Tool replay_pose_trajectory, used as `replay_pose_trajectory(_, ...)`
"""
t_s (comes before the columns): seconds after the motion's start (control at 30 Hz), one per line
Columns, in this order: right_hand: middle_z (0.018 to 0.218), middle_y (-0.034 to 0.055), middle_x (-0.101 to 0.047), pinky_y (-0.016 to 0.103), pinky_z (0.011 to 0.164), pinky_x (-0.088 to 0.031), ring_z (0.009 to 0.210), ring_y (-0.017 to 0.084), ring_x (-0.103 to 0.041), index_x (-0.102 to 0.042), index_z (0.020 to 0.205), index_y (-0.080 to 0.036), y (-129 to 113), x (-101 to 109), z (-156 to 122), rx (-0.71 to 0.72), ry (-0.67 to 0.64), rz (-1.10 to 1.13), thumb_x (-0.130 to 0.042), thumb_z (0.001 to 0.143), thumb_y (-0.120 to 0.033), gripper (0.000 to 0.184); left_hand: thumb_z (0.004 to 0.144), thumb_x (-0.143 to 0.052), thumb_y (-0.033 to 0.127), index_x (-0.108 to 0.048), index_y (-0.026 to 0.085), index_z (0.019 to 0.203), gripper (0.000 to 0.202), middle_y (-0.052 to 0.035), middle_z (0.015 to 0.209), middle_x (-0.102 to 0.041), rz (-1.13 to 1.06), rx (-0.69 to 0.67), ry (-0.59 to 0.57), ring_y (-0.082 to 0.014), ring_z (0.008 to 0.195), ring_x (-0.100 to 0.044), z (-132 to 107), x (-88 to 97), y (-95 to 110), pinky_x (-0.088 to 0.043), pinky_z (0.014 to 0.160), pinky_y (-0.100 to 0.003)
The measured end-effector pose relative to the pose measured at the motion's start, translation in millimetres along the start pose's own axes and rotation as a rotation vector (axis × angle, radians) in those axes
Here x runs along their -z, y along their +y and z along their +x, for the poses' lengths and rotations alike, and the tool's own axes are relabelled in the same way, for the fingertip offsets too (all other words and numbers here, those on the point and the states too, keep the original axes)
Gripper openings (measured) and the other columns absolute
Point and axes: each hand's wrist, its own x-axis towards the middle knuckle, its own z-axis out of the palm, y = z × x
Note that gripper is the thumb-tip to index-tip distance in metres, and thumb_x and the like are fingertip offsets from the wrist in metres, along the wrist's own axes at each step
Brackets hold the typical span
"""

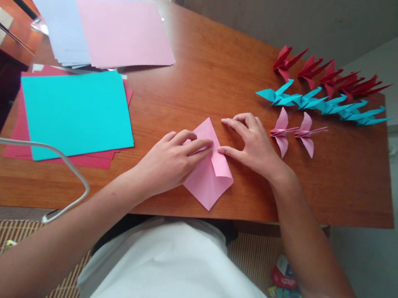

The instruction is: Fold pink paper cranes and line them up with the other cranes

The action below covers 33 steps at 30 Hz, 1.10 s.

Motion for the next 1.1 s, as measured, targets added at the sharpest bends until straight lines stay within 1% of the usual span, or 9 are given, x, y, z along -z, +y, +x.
replay_pose_trajectory(0.07,0.127,0.01,-0.056,0.053,0.104,-0.047,0.118,0.033,-0.055,-0.059,0.139,-0.031,0.4,1.1,0.1,0.007,-0.01,0.011,-0.077,0.085,-0.047,0.058,0.099,-0.05,0.016,-0.065,0.019,0.136,0.04,-0.007,0.145,-0.065,-0.005,-0.001,-0.002,-0.0305,0.119,-0.057,-0.3,-0.2,-0.4,-0.051,0.09,-0.045)
replay_pose_trajectory(0.23,0.127,0.0105,-0.055,0.05,0.107,-0.047,0.12,0.032,-0.055,-0.06,0.138,-0.028,1.4,3.8,0.2,0.026,-0.021,0.032,-0.078,0.084,-0.045,0.059,0.099,-0.05,0.017,-0.066,0.017,0.136,0.04,-0.0058,0.145,-0.065,-0.001,-0.005,0.001,-0.0308,0.119,-0.056,-1.3,-0.1,-0.9,-0.05,0.089,-0.045)
replay_pose_trajectory(0.33,0.126,0.0096,-0.056,0.051,0.107,-0.047,0.12,0.031,-0.055,-0.061,0.137,-0.029,2.2,4.3,0.5,0.027,-0.028,0.055,-0.08,0.083,-0.044,0.059,0.099,-0.05,0.016,-0.066,0.018,0.136,0.04,-0.0059,0.145,-0.064,-0.001,0.001,-0.004,-0.0307,0.119,-0.056,-1.0,0.9,-0.4,-0.05,0.089,-0.044)
replay_pose_trajectory(0.53,0.12,0.0085,-0.062,0.049,0.1,-0.05,0.112,0.031,-0.059,-0.059,0.137,-0.029,-3.5,-4.7,9.3,-0.078,0.044,0.038,-0.074,0.087,-0.041,0.053,0.098,-0.05,0.015,-0.064,0.017,0.138,0.042,-0.0056,0.145,-0.065,-0.003,-0.007,-0.014,-0.0308,0.119,-0.056,0.4,3.0,0.7,-0.05,0.088,-0.044)
replay_pose_trajectory(0.67,0.114,0.0097,-0.064,0.051,0.096,-0.049,0.108,0.032,-0.058,-0.059,0.137,-0.026,-10.4,-13.2,20.9,-0.142,0.102,-0.04,-0.071,0.09,-0.04,0.051,0.099,-0.049,0.016,-0.064,0.017,0.137,0.041,-0.0044,0.146,-0.064,0.0,-0.01,-0.005,-0.0307,0.118,-0.056,0.3,2.2,0.3,-0.05,0.089,-0.044)
replay_pose_trajectory(0.77,0.111,0.0097,-0.064,0.051,0.096,-0.047,0.106,0.032,-0.057,-0.059,0.136,-0.025,-11.5,-18.5,34.2,-0.151,0.131,-0.062,-0.068,0.091,-0.044,0.049,0.1,-0.049,0.017,-0.064,0.018,0.137,0.04,-0.0042,0.146,-0.064,-0.011,-0.006,-0.016,-0.0311,0.119,-0.057,0.5,1.4,-0.5,-0.05,0.09,-0.044)
replay_pose_trajectory(0.97,0.111,0.0094,-0.064,0.049,0.097,-0.045,0.107,0.032,-0.055,-0.06,0.132,-0.022,-4.2,-25.9,69.3,-0.181,0.195,-0.056,-0.072,0.088,-0.052,0.055,0.098,-0.049,0.014,-0.065,0.019,0.137,0.041,-0.0047,0.146,-0.064,-0.041,-0.001,-0.014,-0.0314,0.119,-0.056,1.2,-1.6,-2.5,-0.05,0.093,-0.046)
replay_pose_trajectory(1.1,0.103,0.0071,-0.065,0.05,0.098,-0.046,0.103,0.03,-0.057,-0.061,0.13,-0.021,1.3,-29.7,78.9,-0.171,0.215,-0.021,-0.076,0.085,-0.053,0.057,0.099,-0.048,0.016,-0.064,0.019,0.137,0.042,-0.0038,0.147,-0.064,-0.071,0.011,-0.006,-0.0317,0.119,-0.055,0.7,-4.4,-3.0,-0.05,0.096,-0.048)
